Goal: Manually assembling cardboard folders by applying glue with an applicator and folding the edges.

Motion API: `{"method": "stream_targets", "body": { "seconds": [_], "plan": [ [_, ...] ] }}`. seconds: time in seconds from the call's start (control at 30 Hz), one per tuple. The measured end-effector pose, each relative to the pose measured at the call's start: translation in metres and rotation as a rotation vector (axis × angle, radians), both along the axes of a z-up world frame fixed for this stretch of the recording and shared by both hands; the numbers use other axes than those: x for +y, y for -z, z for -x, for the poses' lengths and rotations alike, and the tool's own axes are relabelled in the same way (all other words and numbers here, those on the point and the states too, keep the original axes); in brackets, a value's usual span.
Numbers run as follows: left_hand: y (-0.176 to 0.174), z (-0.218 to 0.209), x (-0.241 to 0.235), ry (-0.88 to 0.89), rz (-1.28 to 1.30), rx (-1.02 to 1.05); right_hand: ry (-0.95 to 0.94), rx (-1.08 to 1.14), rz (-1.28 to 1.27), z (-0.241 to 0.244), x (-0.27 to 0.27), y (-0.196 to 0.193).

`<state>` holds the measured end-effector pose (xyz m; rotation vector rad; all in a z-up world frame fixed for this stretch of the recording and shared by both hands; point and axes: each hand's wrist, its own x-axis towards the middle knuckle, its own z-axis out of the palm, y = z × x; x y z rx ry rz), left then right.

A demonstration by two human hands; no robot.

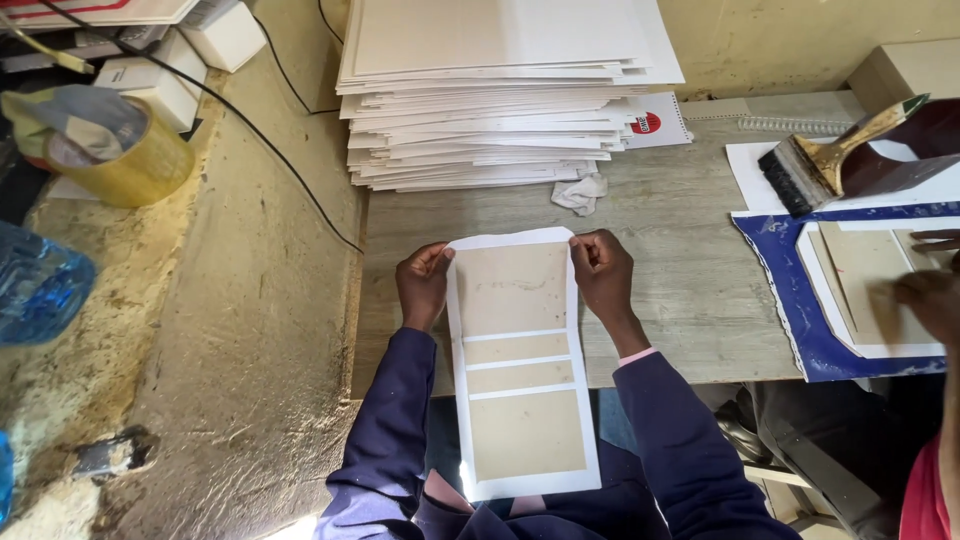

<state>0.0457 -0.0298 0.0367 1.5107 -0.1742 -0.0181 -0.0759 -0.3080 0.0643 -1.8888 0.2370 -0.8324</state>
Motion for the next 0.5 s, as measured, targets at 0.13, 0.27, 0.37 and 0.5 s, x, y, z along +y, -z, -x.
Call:
{"method": "stream_targets", "body": {
  "seconds": [0.13, 0.27, 0.37, 0.5],
  "plan": [
    [0.001, 0.006, 0.005, -0.013, 0.025, 0.021, -0.218, 0.074, -0.493, -0.008, -0.022, 0.029],
    [-0.001, 0.014, 0.004, 0.013, 0.066, 0.073, -0.296, 0.237, -0.778, -0.01, -0.027, 0.033],
    [0.01, 0.01, 0.004, 0.021, 0.139, 0.108, -0.271, 0.203, -0.649, -0.02, -0.028, 0.051],
    [0.015, 0.017, 0.011, 0.078, 0.301, 0.219, -0.246, 0.134, -0.592, -0.026, -0.024, 0.058]
  ]
}}
